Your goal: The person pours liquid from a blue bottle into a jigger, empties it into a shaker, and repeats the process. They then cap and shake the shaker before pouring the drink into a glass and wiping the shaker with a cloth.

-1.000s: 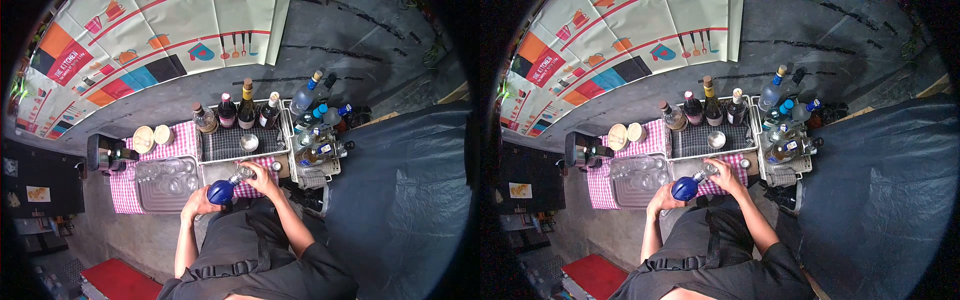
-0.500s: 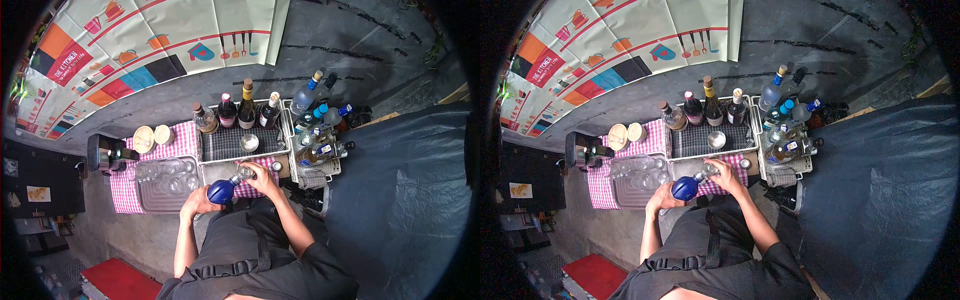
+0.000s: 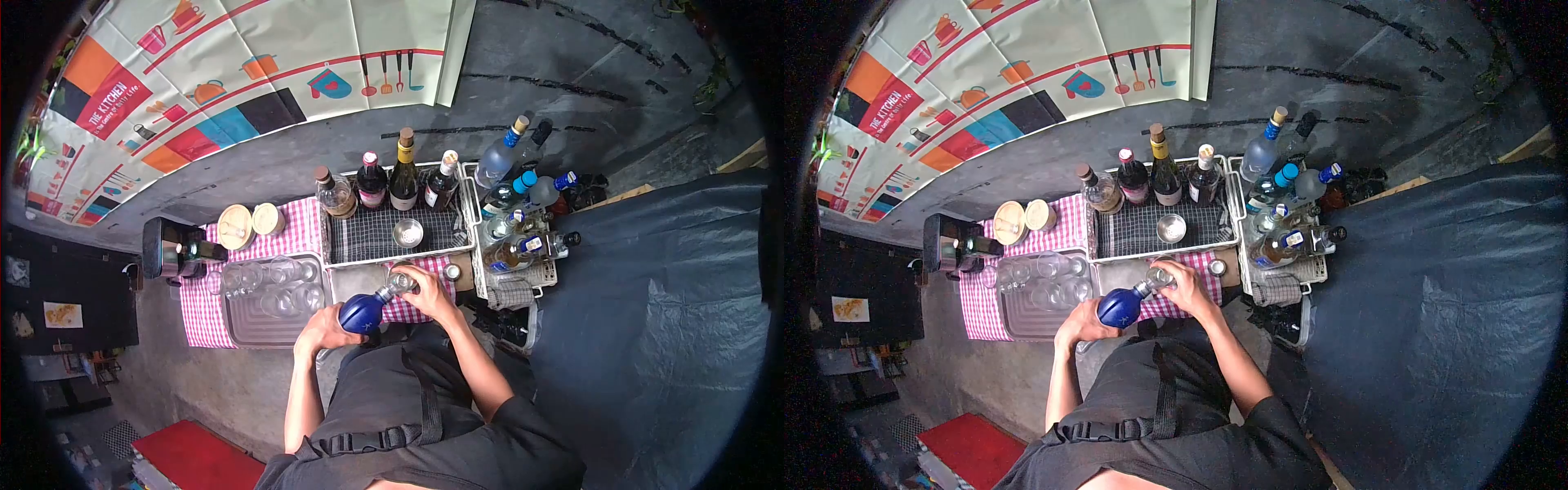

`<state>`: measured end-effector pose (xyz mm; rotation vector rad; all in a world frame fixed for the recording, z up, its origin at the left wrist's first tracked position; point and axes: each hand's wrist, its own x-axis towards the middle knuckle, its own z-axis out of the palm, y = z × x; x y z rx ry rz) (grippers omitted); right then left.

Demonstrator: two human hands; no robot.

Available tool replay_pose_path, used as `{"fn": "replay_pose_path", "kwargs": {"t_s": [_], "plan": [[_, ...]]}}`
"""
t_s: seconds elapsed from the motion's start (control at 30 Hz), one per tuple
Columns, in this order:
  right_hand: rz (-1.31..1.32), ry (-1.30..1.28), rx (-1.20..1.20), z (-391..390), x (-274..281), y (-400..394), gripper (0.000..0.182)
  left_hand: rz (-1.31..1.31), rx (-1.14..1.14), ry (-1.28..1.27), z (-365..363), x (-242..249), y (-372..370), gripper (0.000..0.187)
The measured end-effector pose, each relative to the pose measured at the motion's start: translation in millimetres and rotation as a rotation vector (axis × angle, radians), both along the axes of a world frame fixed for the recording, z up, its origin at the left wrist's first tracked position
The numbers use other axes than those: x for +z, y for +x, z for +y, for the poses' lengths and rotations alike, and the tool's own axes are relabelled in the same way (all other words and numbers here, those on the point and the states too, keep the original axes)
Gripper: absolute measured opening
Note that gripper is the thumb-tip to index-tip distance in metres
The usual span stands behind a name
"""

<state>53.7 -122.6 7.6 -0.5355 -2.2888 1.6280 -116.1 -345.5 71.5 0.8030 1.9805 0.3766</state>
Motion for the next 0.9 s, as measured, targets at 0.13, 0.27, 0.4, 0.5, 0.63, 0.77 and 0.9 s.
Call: {"fn": "replay_pose_path", "kwargs": {"t_s": [0.13, 0.27, 0.4, 0.5, 0.63, 0.77, 0.9], "plan": [[0.023, 0.025, 0.002, 0, -4, 0, 0.050, 0.044, -0.012, -0.002, 0, 1, 1, 0.083], [0.005, 0.009, 0.000, 0, -2, 0, 0.050, 0.045, -0.005, 0.010, -1, -2, 3, 0.083], [0.002, -0.015, 0.001, 0, -2, 1, 0.051, 0.045, 0.012, 0.014, -3, -4, 4, 0.082], [0.011, 0.017, -0.002, 0, -5, 2, 0.052, 0.042, 0.005, 0.060, -5, -11, 3, 0.082], [0.010, 0.001, 0.002, 0, -7, 2, 0.055, 0.024, 0.008, 0.059, -5, -13, 3, 0.082], [0.011, -0.006, -0.002, -1, -13, 2, 0.056, 0.027, 0.020, 0.039, -4, -10, 4, 0.082], [0.002, -0.007, 0.001, -1, -14, 2, 0.056, 0.027, 0.013, 0.051, -3, -5, 5, 0.081]]}}
